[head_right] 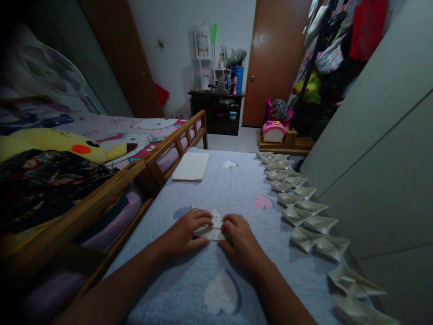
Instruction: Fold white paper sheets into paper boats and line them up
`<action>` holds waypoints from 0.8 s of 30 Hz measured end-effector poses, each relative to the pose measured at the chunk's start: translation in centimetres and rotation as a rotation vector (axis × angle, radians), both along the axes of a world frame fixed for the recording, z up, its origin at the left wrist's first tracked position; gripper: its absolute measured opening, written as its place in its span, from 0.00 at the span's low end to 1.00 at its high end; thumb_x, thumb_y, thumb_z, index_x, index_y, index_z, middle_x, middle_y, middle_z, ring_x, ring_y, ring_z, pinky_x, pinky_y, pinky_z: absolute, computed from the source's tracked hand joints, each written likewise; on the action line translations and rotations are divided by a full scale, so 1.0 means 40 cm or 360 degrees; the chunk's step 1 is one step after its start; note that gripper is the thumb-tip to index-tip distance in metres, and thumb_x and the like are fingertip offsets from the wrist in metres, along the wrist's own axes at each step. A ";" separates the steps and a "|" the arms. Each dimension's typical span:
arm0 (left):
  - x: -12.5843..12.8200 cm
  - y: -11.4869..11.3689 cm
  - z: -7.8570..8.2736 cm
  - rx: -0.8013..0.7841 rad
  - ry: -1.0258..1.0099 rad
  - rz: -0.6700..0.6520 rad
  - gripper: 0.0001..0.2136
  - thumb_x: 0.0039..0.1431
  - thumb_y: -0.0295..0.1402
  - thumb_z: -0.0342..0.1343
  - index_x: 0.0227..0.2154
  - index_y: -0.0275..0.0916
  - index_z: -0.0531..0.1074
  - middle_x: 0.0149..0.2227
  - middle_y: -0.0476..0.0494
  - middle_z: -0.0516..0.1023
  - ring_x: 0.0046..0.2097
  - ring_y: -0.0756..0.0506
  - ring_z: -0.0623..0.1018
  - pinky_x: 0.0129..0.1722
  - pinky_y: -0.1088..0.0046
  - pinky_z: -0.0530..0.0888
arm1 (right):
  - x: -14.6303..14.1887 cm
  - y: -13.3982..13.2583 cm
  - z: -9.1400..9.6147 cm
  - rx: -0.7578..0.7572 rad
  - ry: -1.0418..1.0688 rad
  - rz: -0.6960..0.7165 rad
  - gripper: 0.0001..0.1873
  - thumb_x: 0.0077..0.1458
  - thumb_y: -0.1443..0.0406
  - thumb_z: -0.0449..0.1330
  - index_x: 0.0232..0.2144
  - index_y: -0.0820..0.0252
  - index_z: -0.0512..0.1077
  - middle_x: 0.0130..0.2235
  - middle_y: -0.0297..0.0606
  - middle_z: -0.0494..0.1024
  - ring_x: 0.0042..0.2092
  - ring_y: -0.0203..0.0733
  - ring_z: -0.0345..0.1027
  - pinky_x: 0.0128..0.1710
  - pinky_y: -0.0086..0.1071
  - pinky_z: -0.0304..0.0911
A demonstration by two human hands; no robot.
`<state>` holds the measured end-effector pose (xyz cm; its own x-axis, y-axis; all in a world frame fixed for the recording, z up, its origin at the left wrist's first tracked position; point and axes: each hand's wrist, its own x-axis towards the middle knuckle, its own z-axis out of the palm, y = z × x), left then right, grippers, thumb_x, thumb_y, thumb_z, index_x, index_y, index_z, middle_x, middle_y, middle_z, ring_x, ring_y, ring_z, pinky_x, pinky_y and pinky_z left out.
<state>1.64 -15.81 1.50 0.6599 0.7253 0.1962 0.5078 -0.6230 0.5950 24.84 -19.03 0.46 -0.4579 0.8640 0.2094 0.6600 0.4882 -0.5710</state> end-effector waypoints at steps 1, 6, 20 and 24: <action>-0.001 0.000 0.001 0.0002 0.0029 -0.0001 0.15 0.52 0.32 0.65 0.44 0.40 0.74 0.53 0.39 0.74 0.55 0.39 0.71 0.56 0.57 0.68 | -0.001 0.001 -0.001 0.0001 -0.0008 -0.0002 0.11 0.52 0.72 0.62 0.38 0.57 0.68 0.50 0.42 0.72 0.52 0.48 0.64 0.52 0.44 0.63; -0.003 -0.001 0.009 -0.0079 0.0066 0.0036 0.17 0.50 0.30 0.65 0.44 0.41 0.74 0.55 0.39 0.71 0.56 0.38 0.71 0.56 0.57 0.68 | -0.005 0.006 -0.004 0.0037 -0.0058 -0.0019 0.17 0.52 0.72 0.61 0.45 0.56 0.69 0.49 0.41 0.74 0.51 0.48 0.65 0.52 0.45 0.62; -0.014 0.009 0.014 -0.0016 -0.0008 0.0012 0.16 0.54 0.31 0.62 0.47 0.38 0.72 0.52 0.38 0.75 0.53 0.39 0.74 0.54 0.58 0.71 | -0.023 0.010 0.000 0.0080 -0.0116 -0.0040 0.15 0.51 0.66 0.66 0.43 0.56 0.72 0.49 0.42 0.74 0.49 0.50 0.64 0.51 0.45 0.61; -0.017 0.011 0.013 0.0023 0.0002 0.0024 0.14 0.58 0.33 0.61 0.47 0.38 0.73 0.50 0.38 0.76 0.52 0.40 0.76 0.53 0.61 0.72 | -0.019 0.016 -0.004 0.0046 -0.0098 -0.0039 0.13 0.52 0.66 0.66 0.42 0.56 0.73 0.48 0.41 0.74 0.50 0.49 0.65 0.51 0.44 0.62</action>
